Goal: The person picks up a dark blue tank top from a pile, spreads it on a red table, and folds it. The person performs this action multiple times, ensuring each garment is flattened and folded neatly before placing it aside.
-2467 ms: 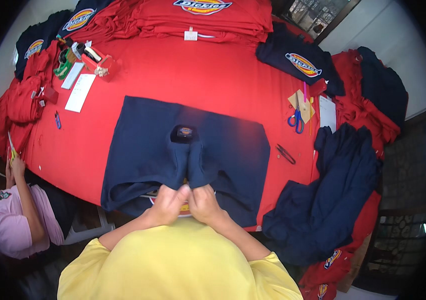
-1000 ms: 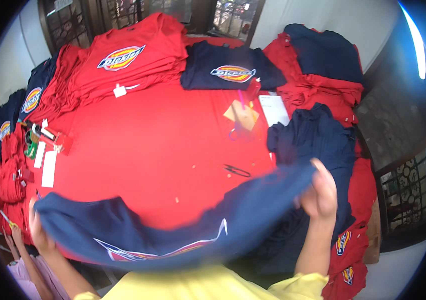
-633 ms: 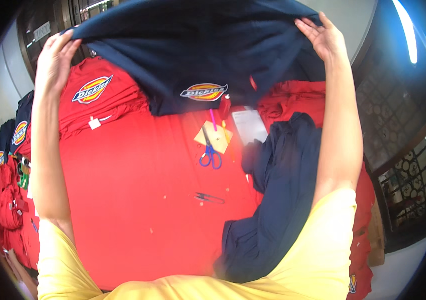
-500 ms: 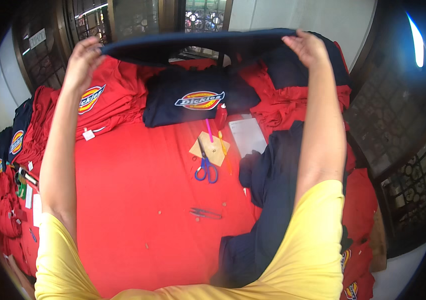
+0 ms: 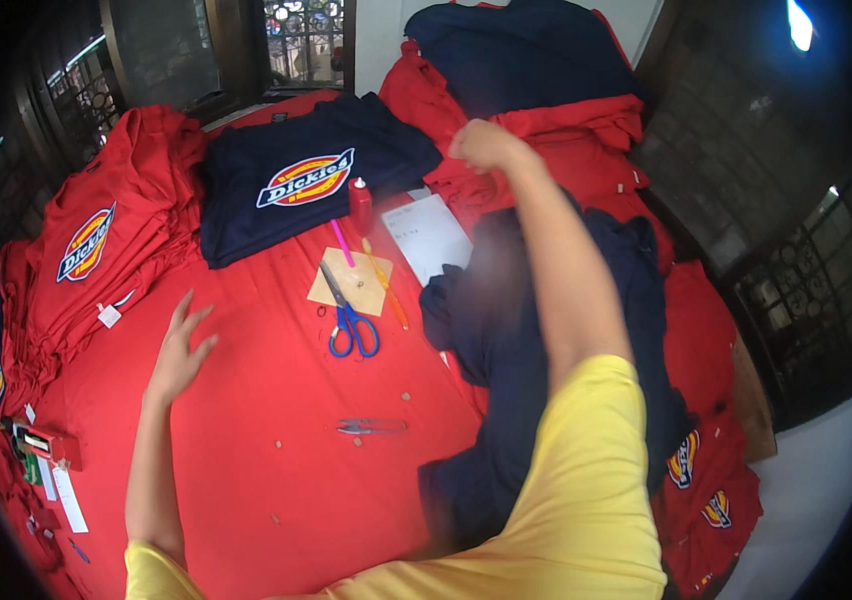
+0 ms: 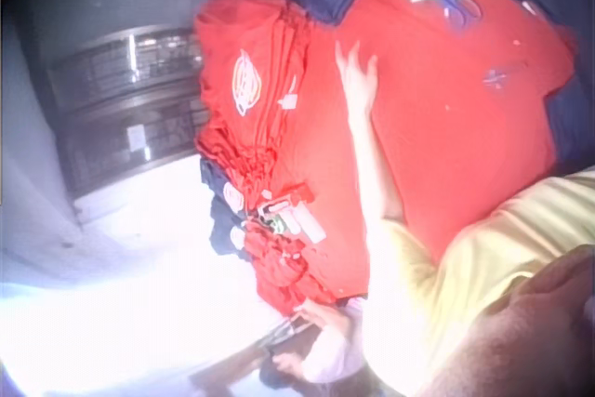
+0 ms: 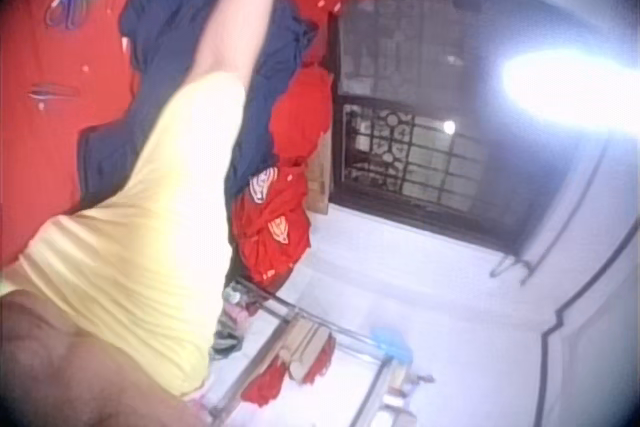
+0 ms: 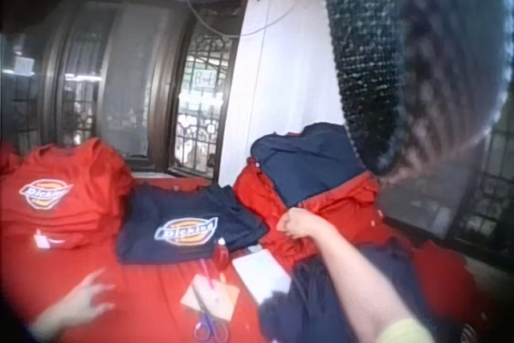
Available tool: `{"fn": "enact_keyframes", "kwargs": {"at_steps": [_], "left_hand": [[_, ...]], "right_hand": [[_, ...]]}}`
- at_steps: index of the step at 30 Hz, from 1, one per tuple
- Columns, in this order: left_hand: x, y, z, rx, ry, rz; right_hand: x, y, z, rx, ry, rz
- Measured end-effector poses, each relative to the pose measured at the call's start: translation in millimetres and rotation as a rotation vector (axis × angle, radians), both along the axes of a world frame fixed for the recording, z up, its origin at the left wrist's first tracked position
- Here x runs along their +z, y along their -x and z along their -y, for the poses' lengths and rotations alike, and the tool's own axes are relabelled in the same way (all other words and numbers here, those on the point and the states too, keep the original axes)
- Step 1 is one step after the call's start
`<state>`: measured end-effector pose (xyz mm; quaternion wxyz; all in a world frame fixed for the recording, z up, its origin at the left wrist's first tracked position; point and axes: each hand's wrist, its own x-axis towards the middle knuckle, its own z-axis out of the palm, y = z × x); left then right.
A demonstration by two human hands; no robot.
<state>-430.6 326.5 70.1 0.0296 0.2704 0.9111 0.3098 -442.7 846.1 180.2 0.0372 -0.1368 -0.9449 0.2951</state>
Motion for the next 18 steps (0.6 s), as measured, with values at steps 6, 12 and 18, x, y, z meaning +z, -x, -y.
{"fn": "enact_keyframes", "kwargs": {"at_steps": [6,12,18], "left_hand": [[-5.7,-142.4,88.4,0.178,-0.087,0.265],[17.3,-209.8,82.8,-0.073,-0.124,0.288],[38.1,-251.6,70.9,-0.307,-0.161,0.161]], "right_hand": [[5.7,-227.8,-51.9,-0.363,-0.946,0.158],[-2.2,-296.8,-68.5,-0.489,-0.549,-0.213],[-17.8,-339.4,-29.5,-0.851,-0.537,-0.458]]}}
